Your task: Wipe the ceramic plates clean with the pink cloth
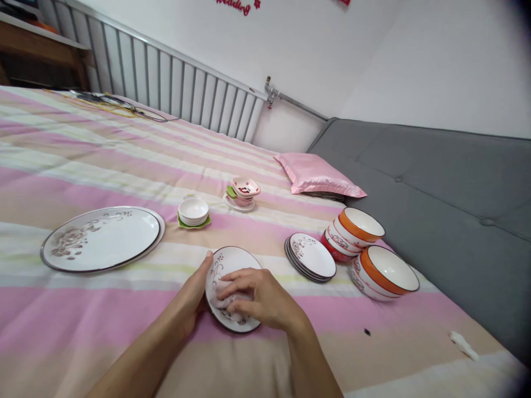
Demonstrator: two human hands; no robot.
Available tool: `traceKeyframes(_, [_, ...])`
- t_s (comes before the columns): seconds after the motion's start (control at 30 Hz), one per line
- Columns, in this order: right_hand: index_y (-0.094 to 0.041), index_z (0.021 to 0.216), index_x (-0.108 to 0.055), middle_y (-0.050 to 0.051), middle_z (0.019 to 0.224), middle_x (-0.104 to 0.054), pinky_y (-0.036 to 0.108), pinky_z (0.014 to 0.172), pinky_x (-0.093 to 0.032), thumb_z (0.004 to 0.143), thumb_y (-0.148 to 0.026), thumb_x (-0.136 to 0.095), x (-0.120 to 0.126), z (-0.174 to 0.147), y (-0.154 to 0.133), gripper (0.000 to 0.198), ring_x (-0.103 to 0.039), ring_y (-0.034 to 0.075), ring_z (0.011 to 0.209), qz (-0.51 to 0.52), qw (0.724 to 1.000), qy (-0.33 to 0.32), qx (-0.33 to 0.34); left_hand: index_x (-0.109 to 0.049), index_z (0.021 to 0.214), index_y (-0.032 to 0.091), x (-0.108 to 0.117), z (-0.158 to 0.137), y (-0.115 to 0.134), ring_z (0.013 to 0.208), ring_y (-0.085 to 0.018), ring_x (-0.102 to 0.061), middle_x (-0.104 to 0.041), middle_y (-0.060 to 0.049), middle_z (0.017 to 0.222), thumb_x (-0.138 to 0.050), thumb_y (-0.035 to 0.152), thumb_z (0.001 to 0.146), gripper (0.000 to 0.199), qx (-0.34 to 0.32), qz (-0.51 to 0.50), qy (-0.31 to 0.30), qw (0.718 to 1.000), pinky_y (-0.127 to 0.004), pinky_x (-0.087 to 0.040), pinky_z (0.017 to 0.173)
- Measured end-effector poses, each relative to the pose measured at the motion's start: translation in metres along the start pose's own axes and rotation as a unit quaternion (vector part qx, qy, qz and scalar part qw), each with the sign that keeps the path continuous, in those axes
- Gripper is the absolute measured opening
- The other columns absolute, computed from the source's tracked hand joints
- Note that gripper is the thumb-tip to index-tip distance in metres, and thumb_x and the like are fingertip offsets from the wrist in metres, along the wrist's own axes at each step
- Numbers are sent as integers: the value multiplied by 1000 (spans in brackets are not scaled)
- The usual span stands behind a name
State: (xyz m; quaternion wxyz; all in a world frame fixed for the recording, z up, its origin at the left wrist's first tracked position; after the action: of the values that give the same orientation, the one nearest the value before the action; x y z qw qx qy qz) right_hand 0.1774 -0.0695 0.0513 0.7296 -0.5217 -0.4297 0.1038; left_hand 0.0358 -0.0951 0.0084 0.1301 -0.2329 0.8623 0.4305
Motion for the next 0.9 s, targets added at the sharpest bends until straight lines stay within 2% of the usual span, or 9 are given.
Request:
traceKeyframes(0.2, [-31, 102, -70, 1, 117, -64, 30, 98, -40, 79, -14, -58, -16, 14, 4, 31, -55, 17, 113, -78, 990, 103, 47, -63, 110, 13, -1, 1, -1, 68, -25, -70, -74, -14, 81, -50, 59, 78, 57, -20, -17, 1, 1000, -34, -55, 62])
traceKeyframes(0.4, [-28, 117, -62, 3, 126, -58, 34, 104, -35, 89, -26, -47, -23, 21, 12, 31, -50, 17, 120, -142, 978, 149, 43, -63, 110, 15, -3, 0, 0, 81, -26, -70, -73, -14, 92, -52, 57, 78, 54, -30, -18, 9, 999, -35, -54, 72])
traceKeyframes(0.57, [-26, 121, -59, 4, 128, -57, 34, 107, -31, 93, -30, -40, -22, 23, 25, 35, -47, 17, 122, -206, 962, 179, -6, -63, 112, 17, -4, -1, 1, 88, -26, -69, -72, -13, 100, -52, 57, 78, 54, -34, -19, 9, 999, -35, -53, 78])
traceKeyframes(0.73, [-23, 119, -61, 7, 125, -60, 35, 104, -34, 92, -30, -38, -18, 21, 36, 36, -49, 20, 120, -251, 940, 210, -96, -61, 115, 17, -4, 0, 1, 88, -26, -69, -71, -14, 101, -48, 59, 79, 57, -38, -9, 0, 999, -36, -53, 79])
traceKeyframes(0.9, [-24, 117, -62, 5, 119, -63, 36, 97, -39, 92, -29, -36, -9, 11, 26, 37, -54, 22, 114, -283, 926, 174, -177, -59, 118, 16, -4, -2, 1, 87, -25, -69, -71, -14, 103, -41, 65, 79, 64, -22, 28, 1, 999, -36, -54, 79])
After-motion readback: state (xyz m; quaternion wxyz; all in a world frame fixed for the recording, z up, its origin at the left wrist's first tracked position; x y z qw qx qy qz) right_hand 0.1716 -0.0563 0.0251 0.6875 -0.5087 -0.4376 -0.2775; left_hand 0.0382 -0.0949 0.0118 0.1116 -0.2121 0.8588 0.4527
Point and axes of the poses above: each hand's wrist, its own z-axis towards the middle knuckle, its own x-axis out of the back of the hand, y = z × x, the point moved 2 cm from there along z, towards the middle knuckle
